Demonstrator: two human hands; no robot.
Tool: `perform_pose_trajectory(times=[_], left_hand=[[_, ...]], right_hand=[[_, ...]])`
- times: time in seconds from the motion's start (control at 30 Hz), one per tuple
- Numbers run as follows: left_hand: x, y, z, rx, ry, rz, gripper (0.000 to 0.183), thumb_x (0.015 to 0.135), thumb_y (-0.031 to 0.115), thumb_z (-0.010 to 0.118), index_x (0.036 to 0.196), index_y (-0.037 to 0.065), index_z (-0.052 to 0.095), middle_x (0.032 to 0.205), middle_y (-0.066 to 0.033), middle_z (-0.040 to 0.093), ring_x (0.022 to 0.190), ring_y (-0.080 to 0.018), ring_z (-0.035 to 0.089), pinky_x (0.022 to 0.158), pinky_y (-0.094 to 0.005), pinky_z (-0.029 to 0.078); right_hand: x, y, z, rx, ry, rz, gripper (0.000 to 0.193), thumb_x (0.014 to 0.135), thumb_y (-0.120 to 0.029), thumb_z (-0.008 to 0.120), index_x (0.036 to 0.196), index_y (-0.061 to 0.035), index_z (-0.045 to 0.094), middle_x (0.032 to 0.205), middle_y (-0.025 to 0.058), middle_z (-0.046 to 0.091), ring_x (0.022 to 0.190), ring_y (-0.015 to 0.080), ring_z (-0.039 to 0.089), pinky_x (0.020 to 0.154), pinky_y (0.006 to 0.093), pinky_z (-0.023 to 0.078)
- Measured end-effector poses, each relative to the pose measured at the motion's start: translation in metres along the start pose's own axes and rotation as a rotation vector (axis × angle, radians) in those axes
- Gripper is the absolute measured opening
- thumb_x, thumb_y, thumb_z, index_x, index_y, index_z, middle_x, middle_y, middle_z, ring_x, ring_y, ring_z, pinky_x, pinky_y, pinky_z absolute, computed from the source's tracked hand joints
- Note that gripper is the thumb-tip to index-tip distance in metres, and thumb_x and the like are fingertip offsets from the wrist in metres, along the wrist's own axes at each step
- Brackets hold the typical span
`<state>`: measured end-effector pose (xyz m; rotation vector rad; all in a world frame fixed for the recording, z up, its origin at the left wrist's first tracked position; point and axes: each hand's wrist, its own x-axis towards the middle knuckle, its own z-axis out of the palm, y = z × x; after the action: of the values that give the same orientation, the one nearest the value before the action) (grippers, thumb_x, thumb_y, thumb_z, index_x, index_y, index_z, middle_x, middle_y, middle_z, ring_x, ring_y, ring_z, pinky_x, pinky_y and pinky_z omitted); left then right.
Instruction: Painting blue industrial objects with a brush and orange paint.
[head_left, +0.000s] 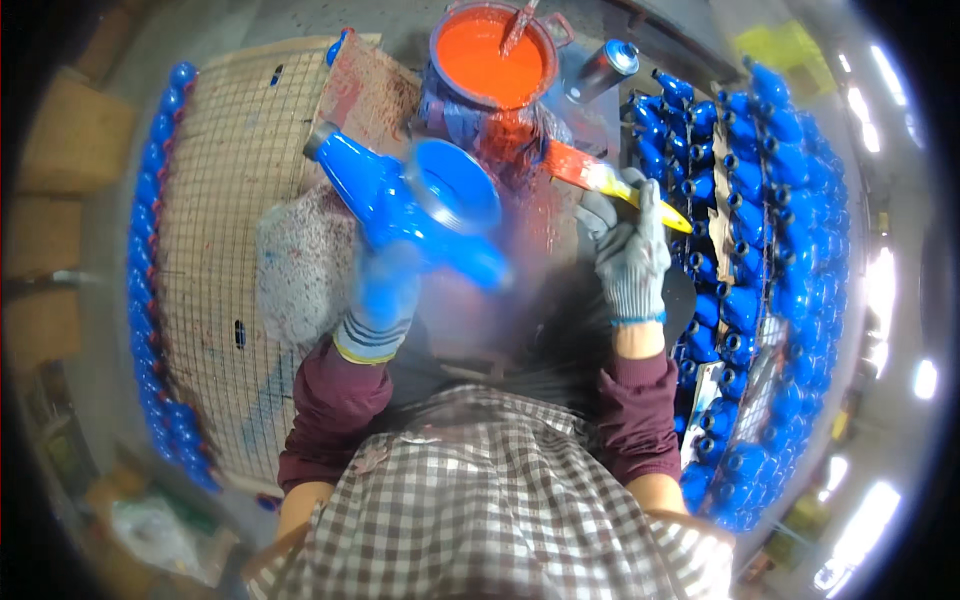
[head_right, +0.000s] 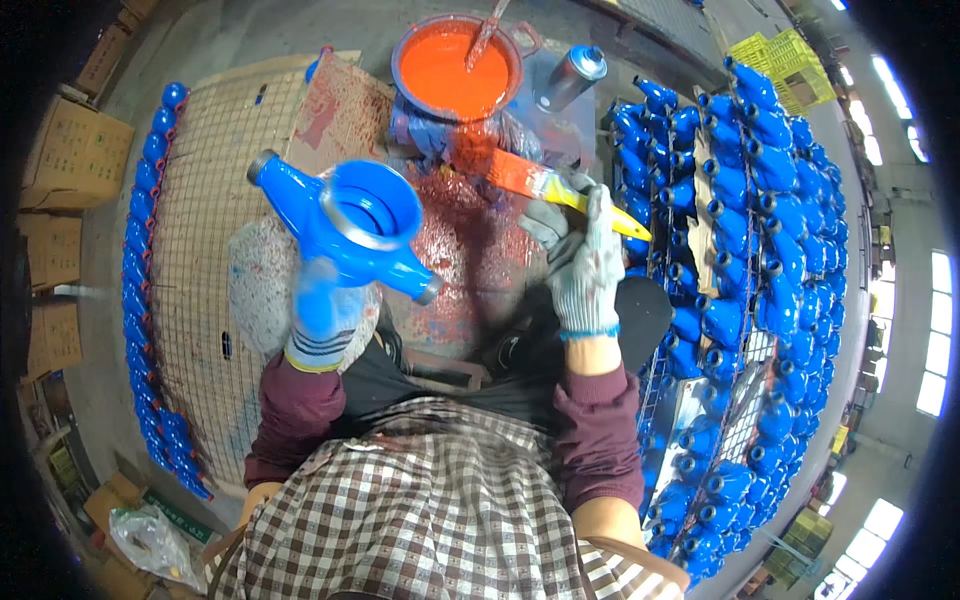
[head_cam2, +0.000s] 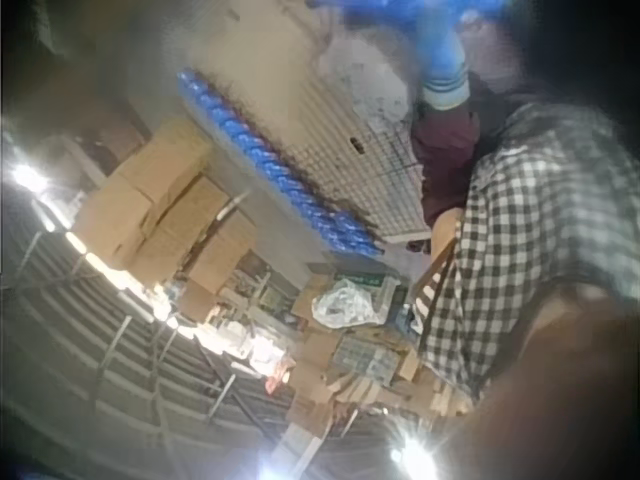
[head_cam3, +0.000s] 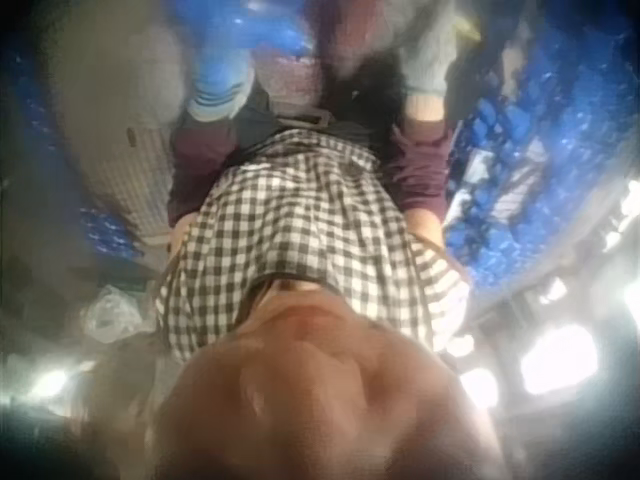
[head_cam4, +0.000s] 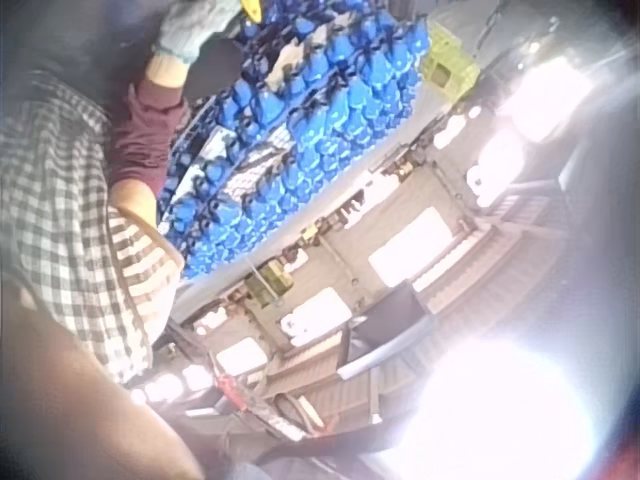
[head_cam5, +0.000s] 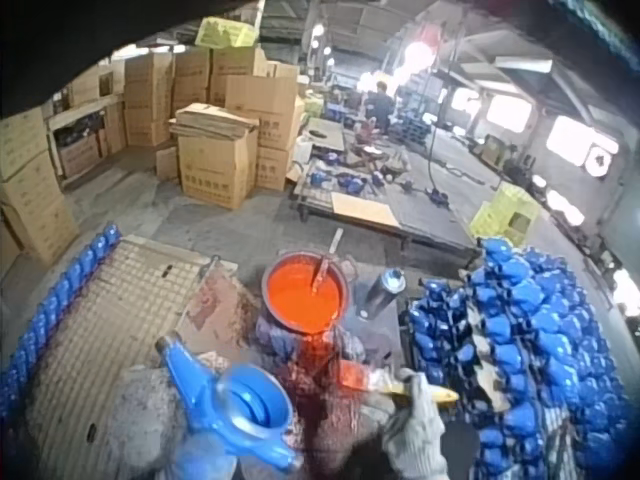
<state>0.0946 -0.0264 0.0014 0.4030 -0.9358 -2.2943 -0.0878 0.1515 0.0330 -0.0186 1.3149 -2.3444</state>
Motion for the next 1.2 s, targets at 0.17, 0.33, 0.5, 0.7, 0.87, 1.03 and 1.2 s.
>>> perform_pose_trajectory(times=[0.17,0.33,0.5,0.7,0.87,1.03,1.2], left_hand=[[-0.021,-0.003,0.026,0.702,-0.290,0.360,0.077,0.065,0.022,0.083,0.127,0.001,0.043,0.124,-0.0129,0.051,0.114,-0.0288,0.053,0.097,-0.0411,0.045],[-0.026,-0.006,0.041,1.203,-0.549,0.866,0.082,0.063,0.042,0.083,0.125,0.005,0.046,0.122,-0.0219,0.053,0.108,-0.0382,0.057,0.089,-0.0467,0.050],[-0.035,-0.012,0.053,1.228,-0.543,0.907,0.077,0.064,0.033,0.086,0.125,0.009,0.045,0.124,-0.0232,0.053,0.107,-0.0398,0.058,0.086,-0.0488,0.053],[-0.040,-0.016,0.054,1.208,-0.385,0.798,0.086,0.058,0.024,0.088,0.128,0.008,0.041,0.121,-0.0195,0.052,0.107,-0.0394,0.056,0.090,-0.0473,0.049],[-0.045,-0.014,0.069,0.880,-0.122,0.311,0.073,0.057,0.023,0.087,0.116,0.006,0.050,0.096,-0.0078,0.063,0.085,-0.0230,0.065,0.077,-0.0366,0.053],[-0.044,-0.012,0.050,0.469,-0.032,-0.102,0.062,0.066,0.019,0.081,0.118,0.003,0.051,0.100,-0.0062,0.063,0.087,-0.0177,0.064,0.077,-0.0337,0.053],[-0.050,-0.031,0.021,-0.239,-0.043,-0.334,0.070,0.083,0.037,0.064,0.138,0.003,0.036,0.129,-0.0135,0.051,0.119,-0.0284,0.052,0.104,-0.0466,0.040]], right_hand=[[-0.051,-0.042,0.042,-0.654,-0.030,-0.380,0.019,0.086,-0.012,0.069,0.099,0.0001,0.063,0.086,0.0072,0.065,0.077,0.0117,0.061,0.073,0.0247,0.049],[-0.045,-0.041,0.052,-0.734,-0.149,-0.603,0.015,0.080,-0.010,0.076,0.091,-0.0026,0.068,0.075,0.0023,0.067,0.065,0.0076,0.061,0.060,0.0208,0.049],[-0.057,-0.054,0.048,-0.874,-0.167,-0.721,0.017,0.081,-0.017,0.077,0.089,-0.0035,0.069,0.070,0.0033,0.067,0.061,0.0078,0.062,0.060,0.0209,0.050],[-0.088,-0.062,0.046,-0.934,-0.209,-0.846,0.011,0.079,-0.009,0.077,0.083,-0.0055,0.068,0.073,0.0036,0.064,0.062,0.0135,0.061,0.057,0.0258,0.049],[-0.106,-0.069,0.043,-1.134,-0.369,-1.058,0.010,0.075,0.002,0.069,0.079,-0.0042,0.062,0.075,0.0089,0.063,0.068,0.0237,0.061,0.064,0.0324,0.049],[-0.115,-0.076,0.042,-1.114,-0.606,-0.951,0.021,0.070,-0.013,0.080,0.081,-0.0026,0.065,0.072,0.0096,0.062,0.064,0.0265,0.060,0.059,0.0364,0.048],[-0.107,-0.069,0.026,-0.931,-0.671,-0.949,0.024,0.062,-0.016,0.084,0.080,-0.0100,0.069,0.068,0.0059,0.062,0.062,0.0252,0.062,0.058,0.0340,0.049]])
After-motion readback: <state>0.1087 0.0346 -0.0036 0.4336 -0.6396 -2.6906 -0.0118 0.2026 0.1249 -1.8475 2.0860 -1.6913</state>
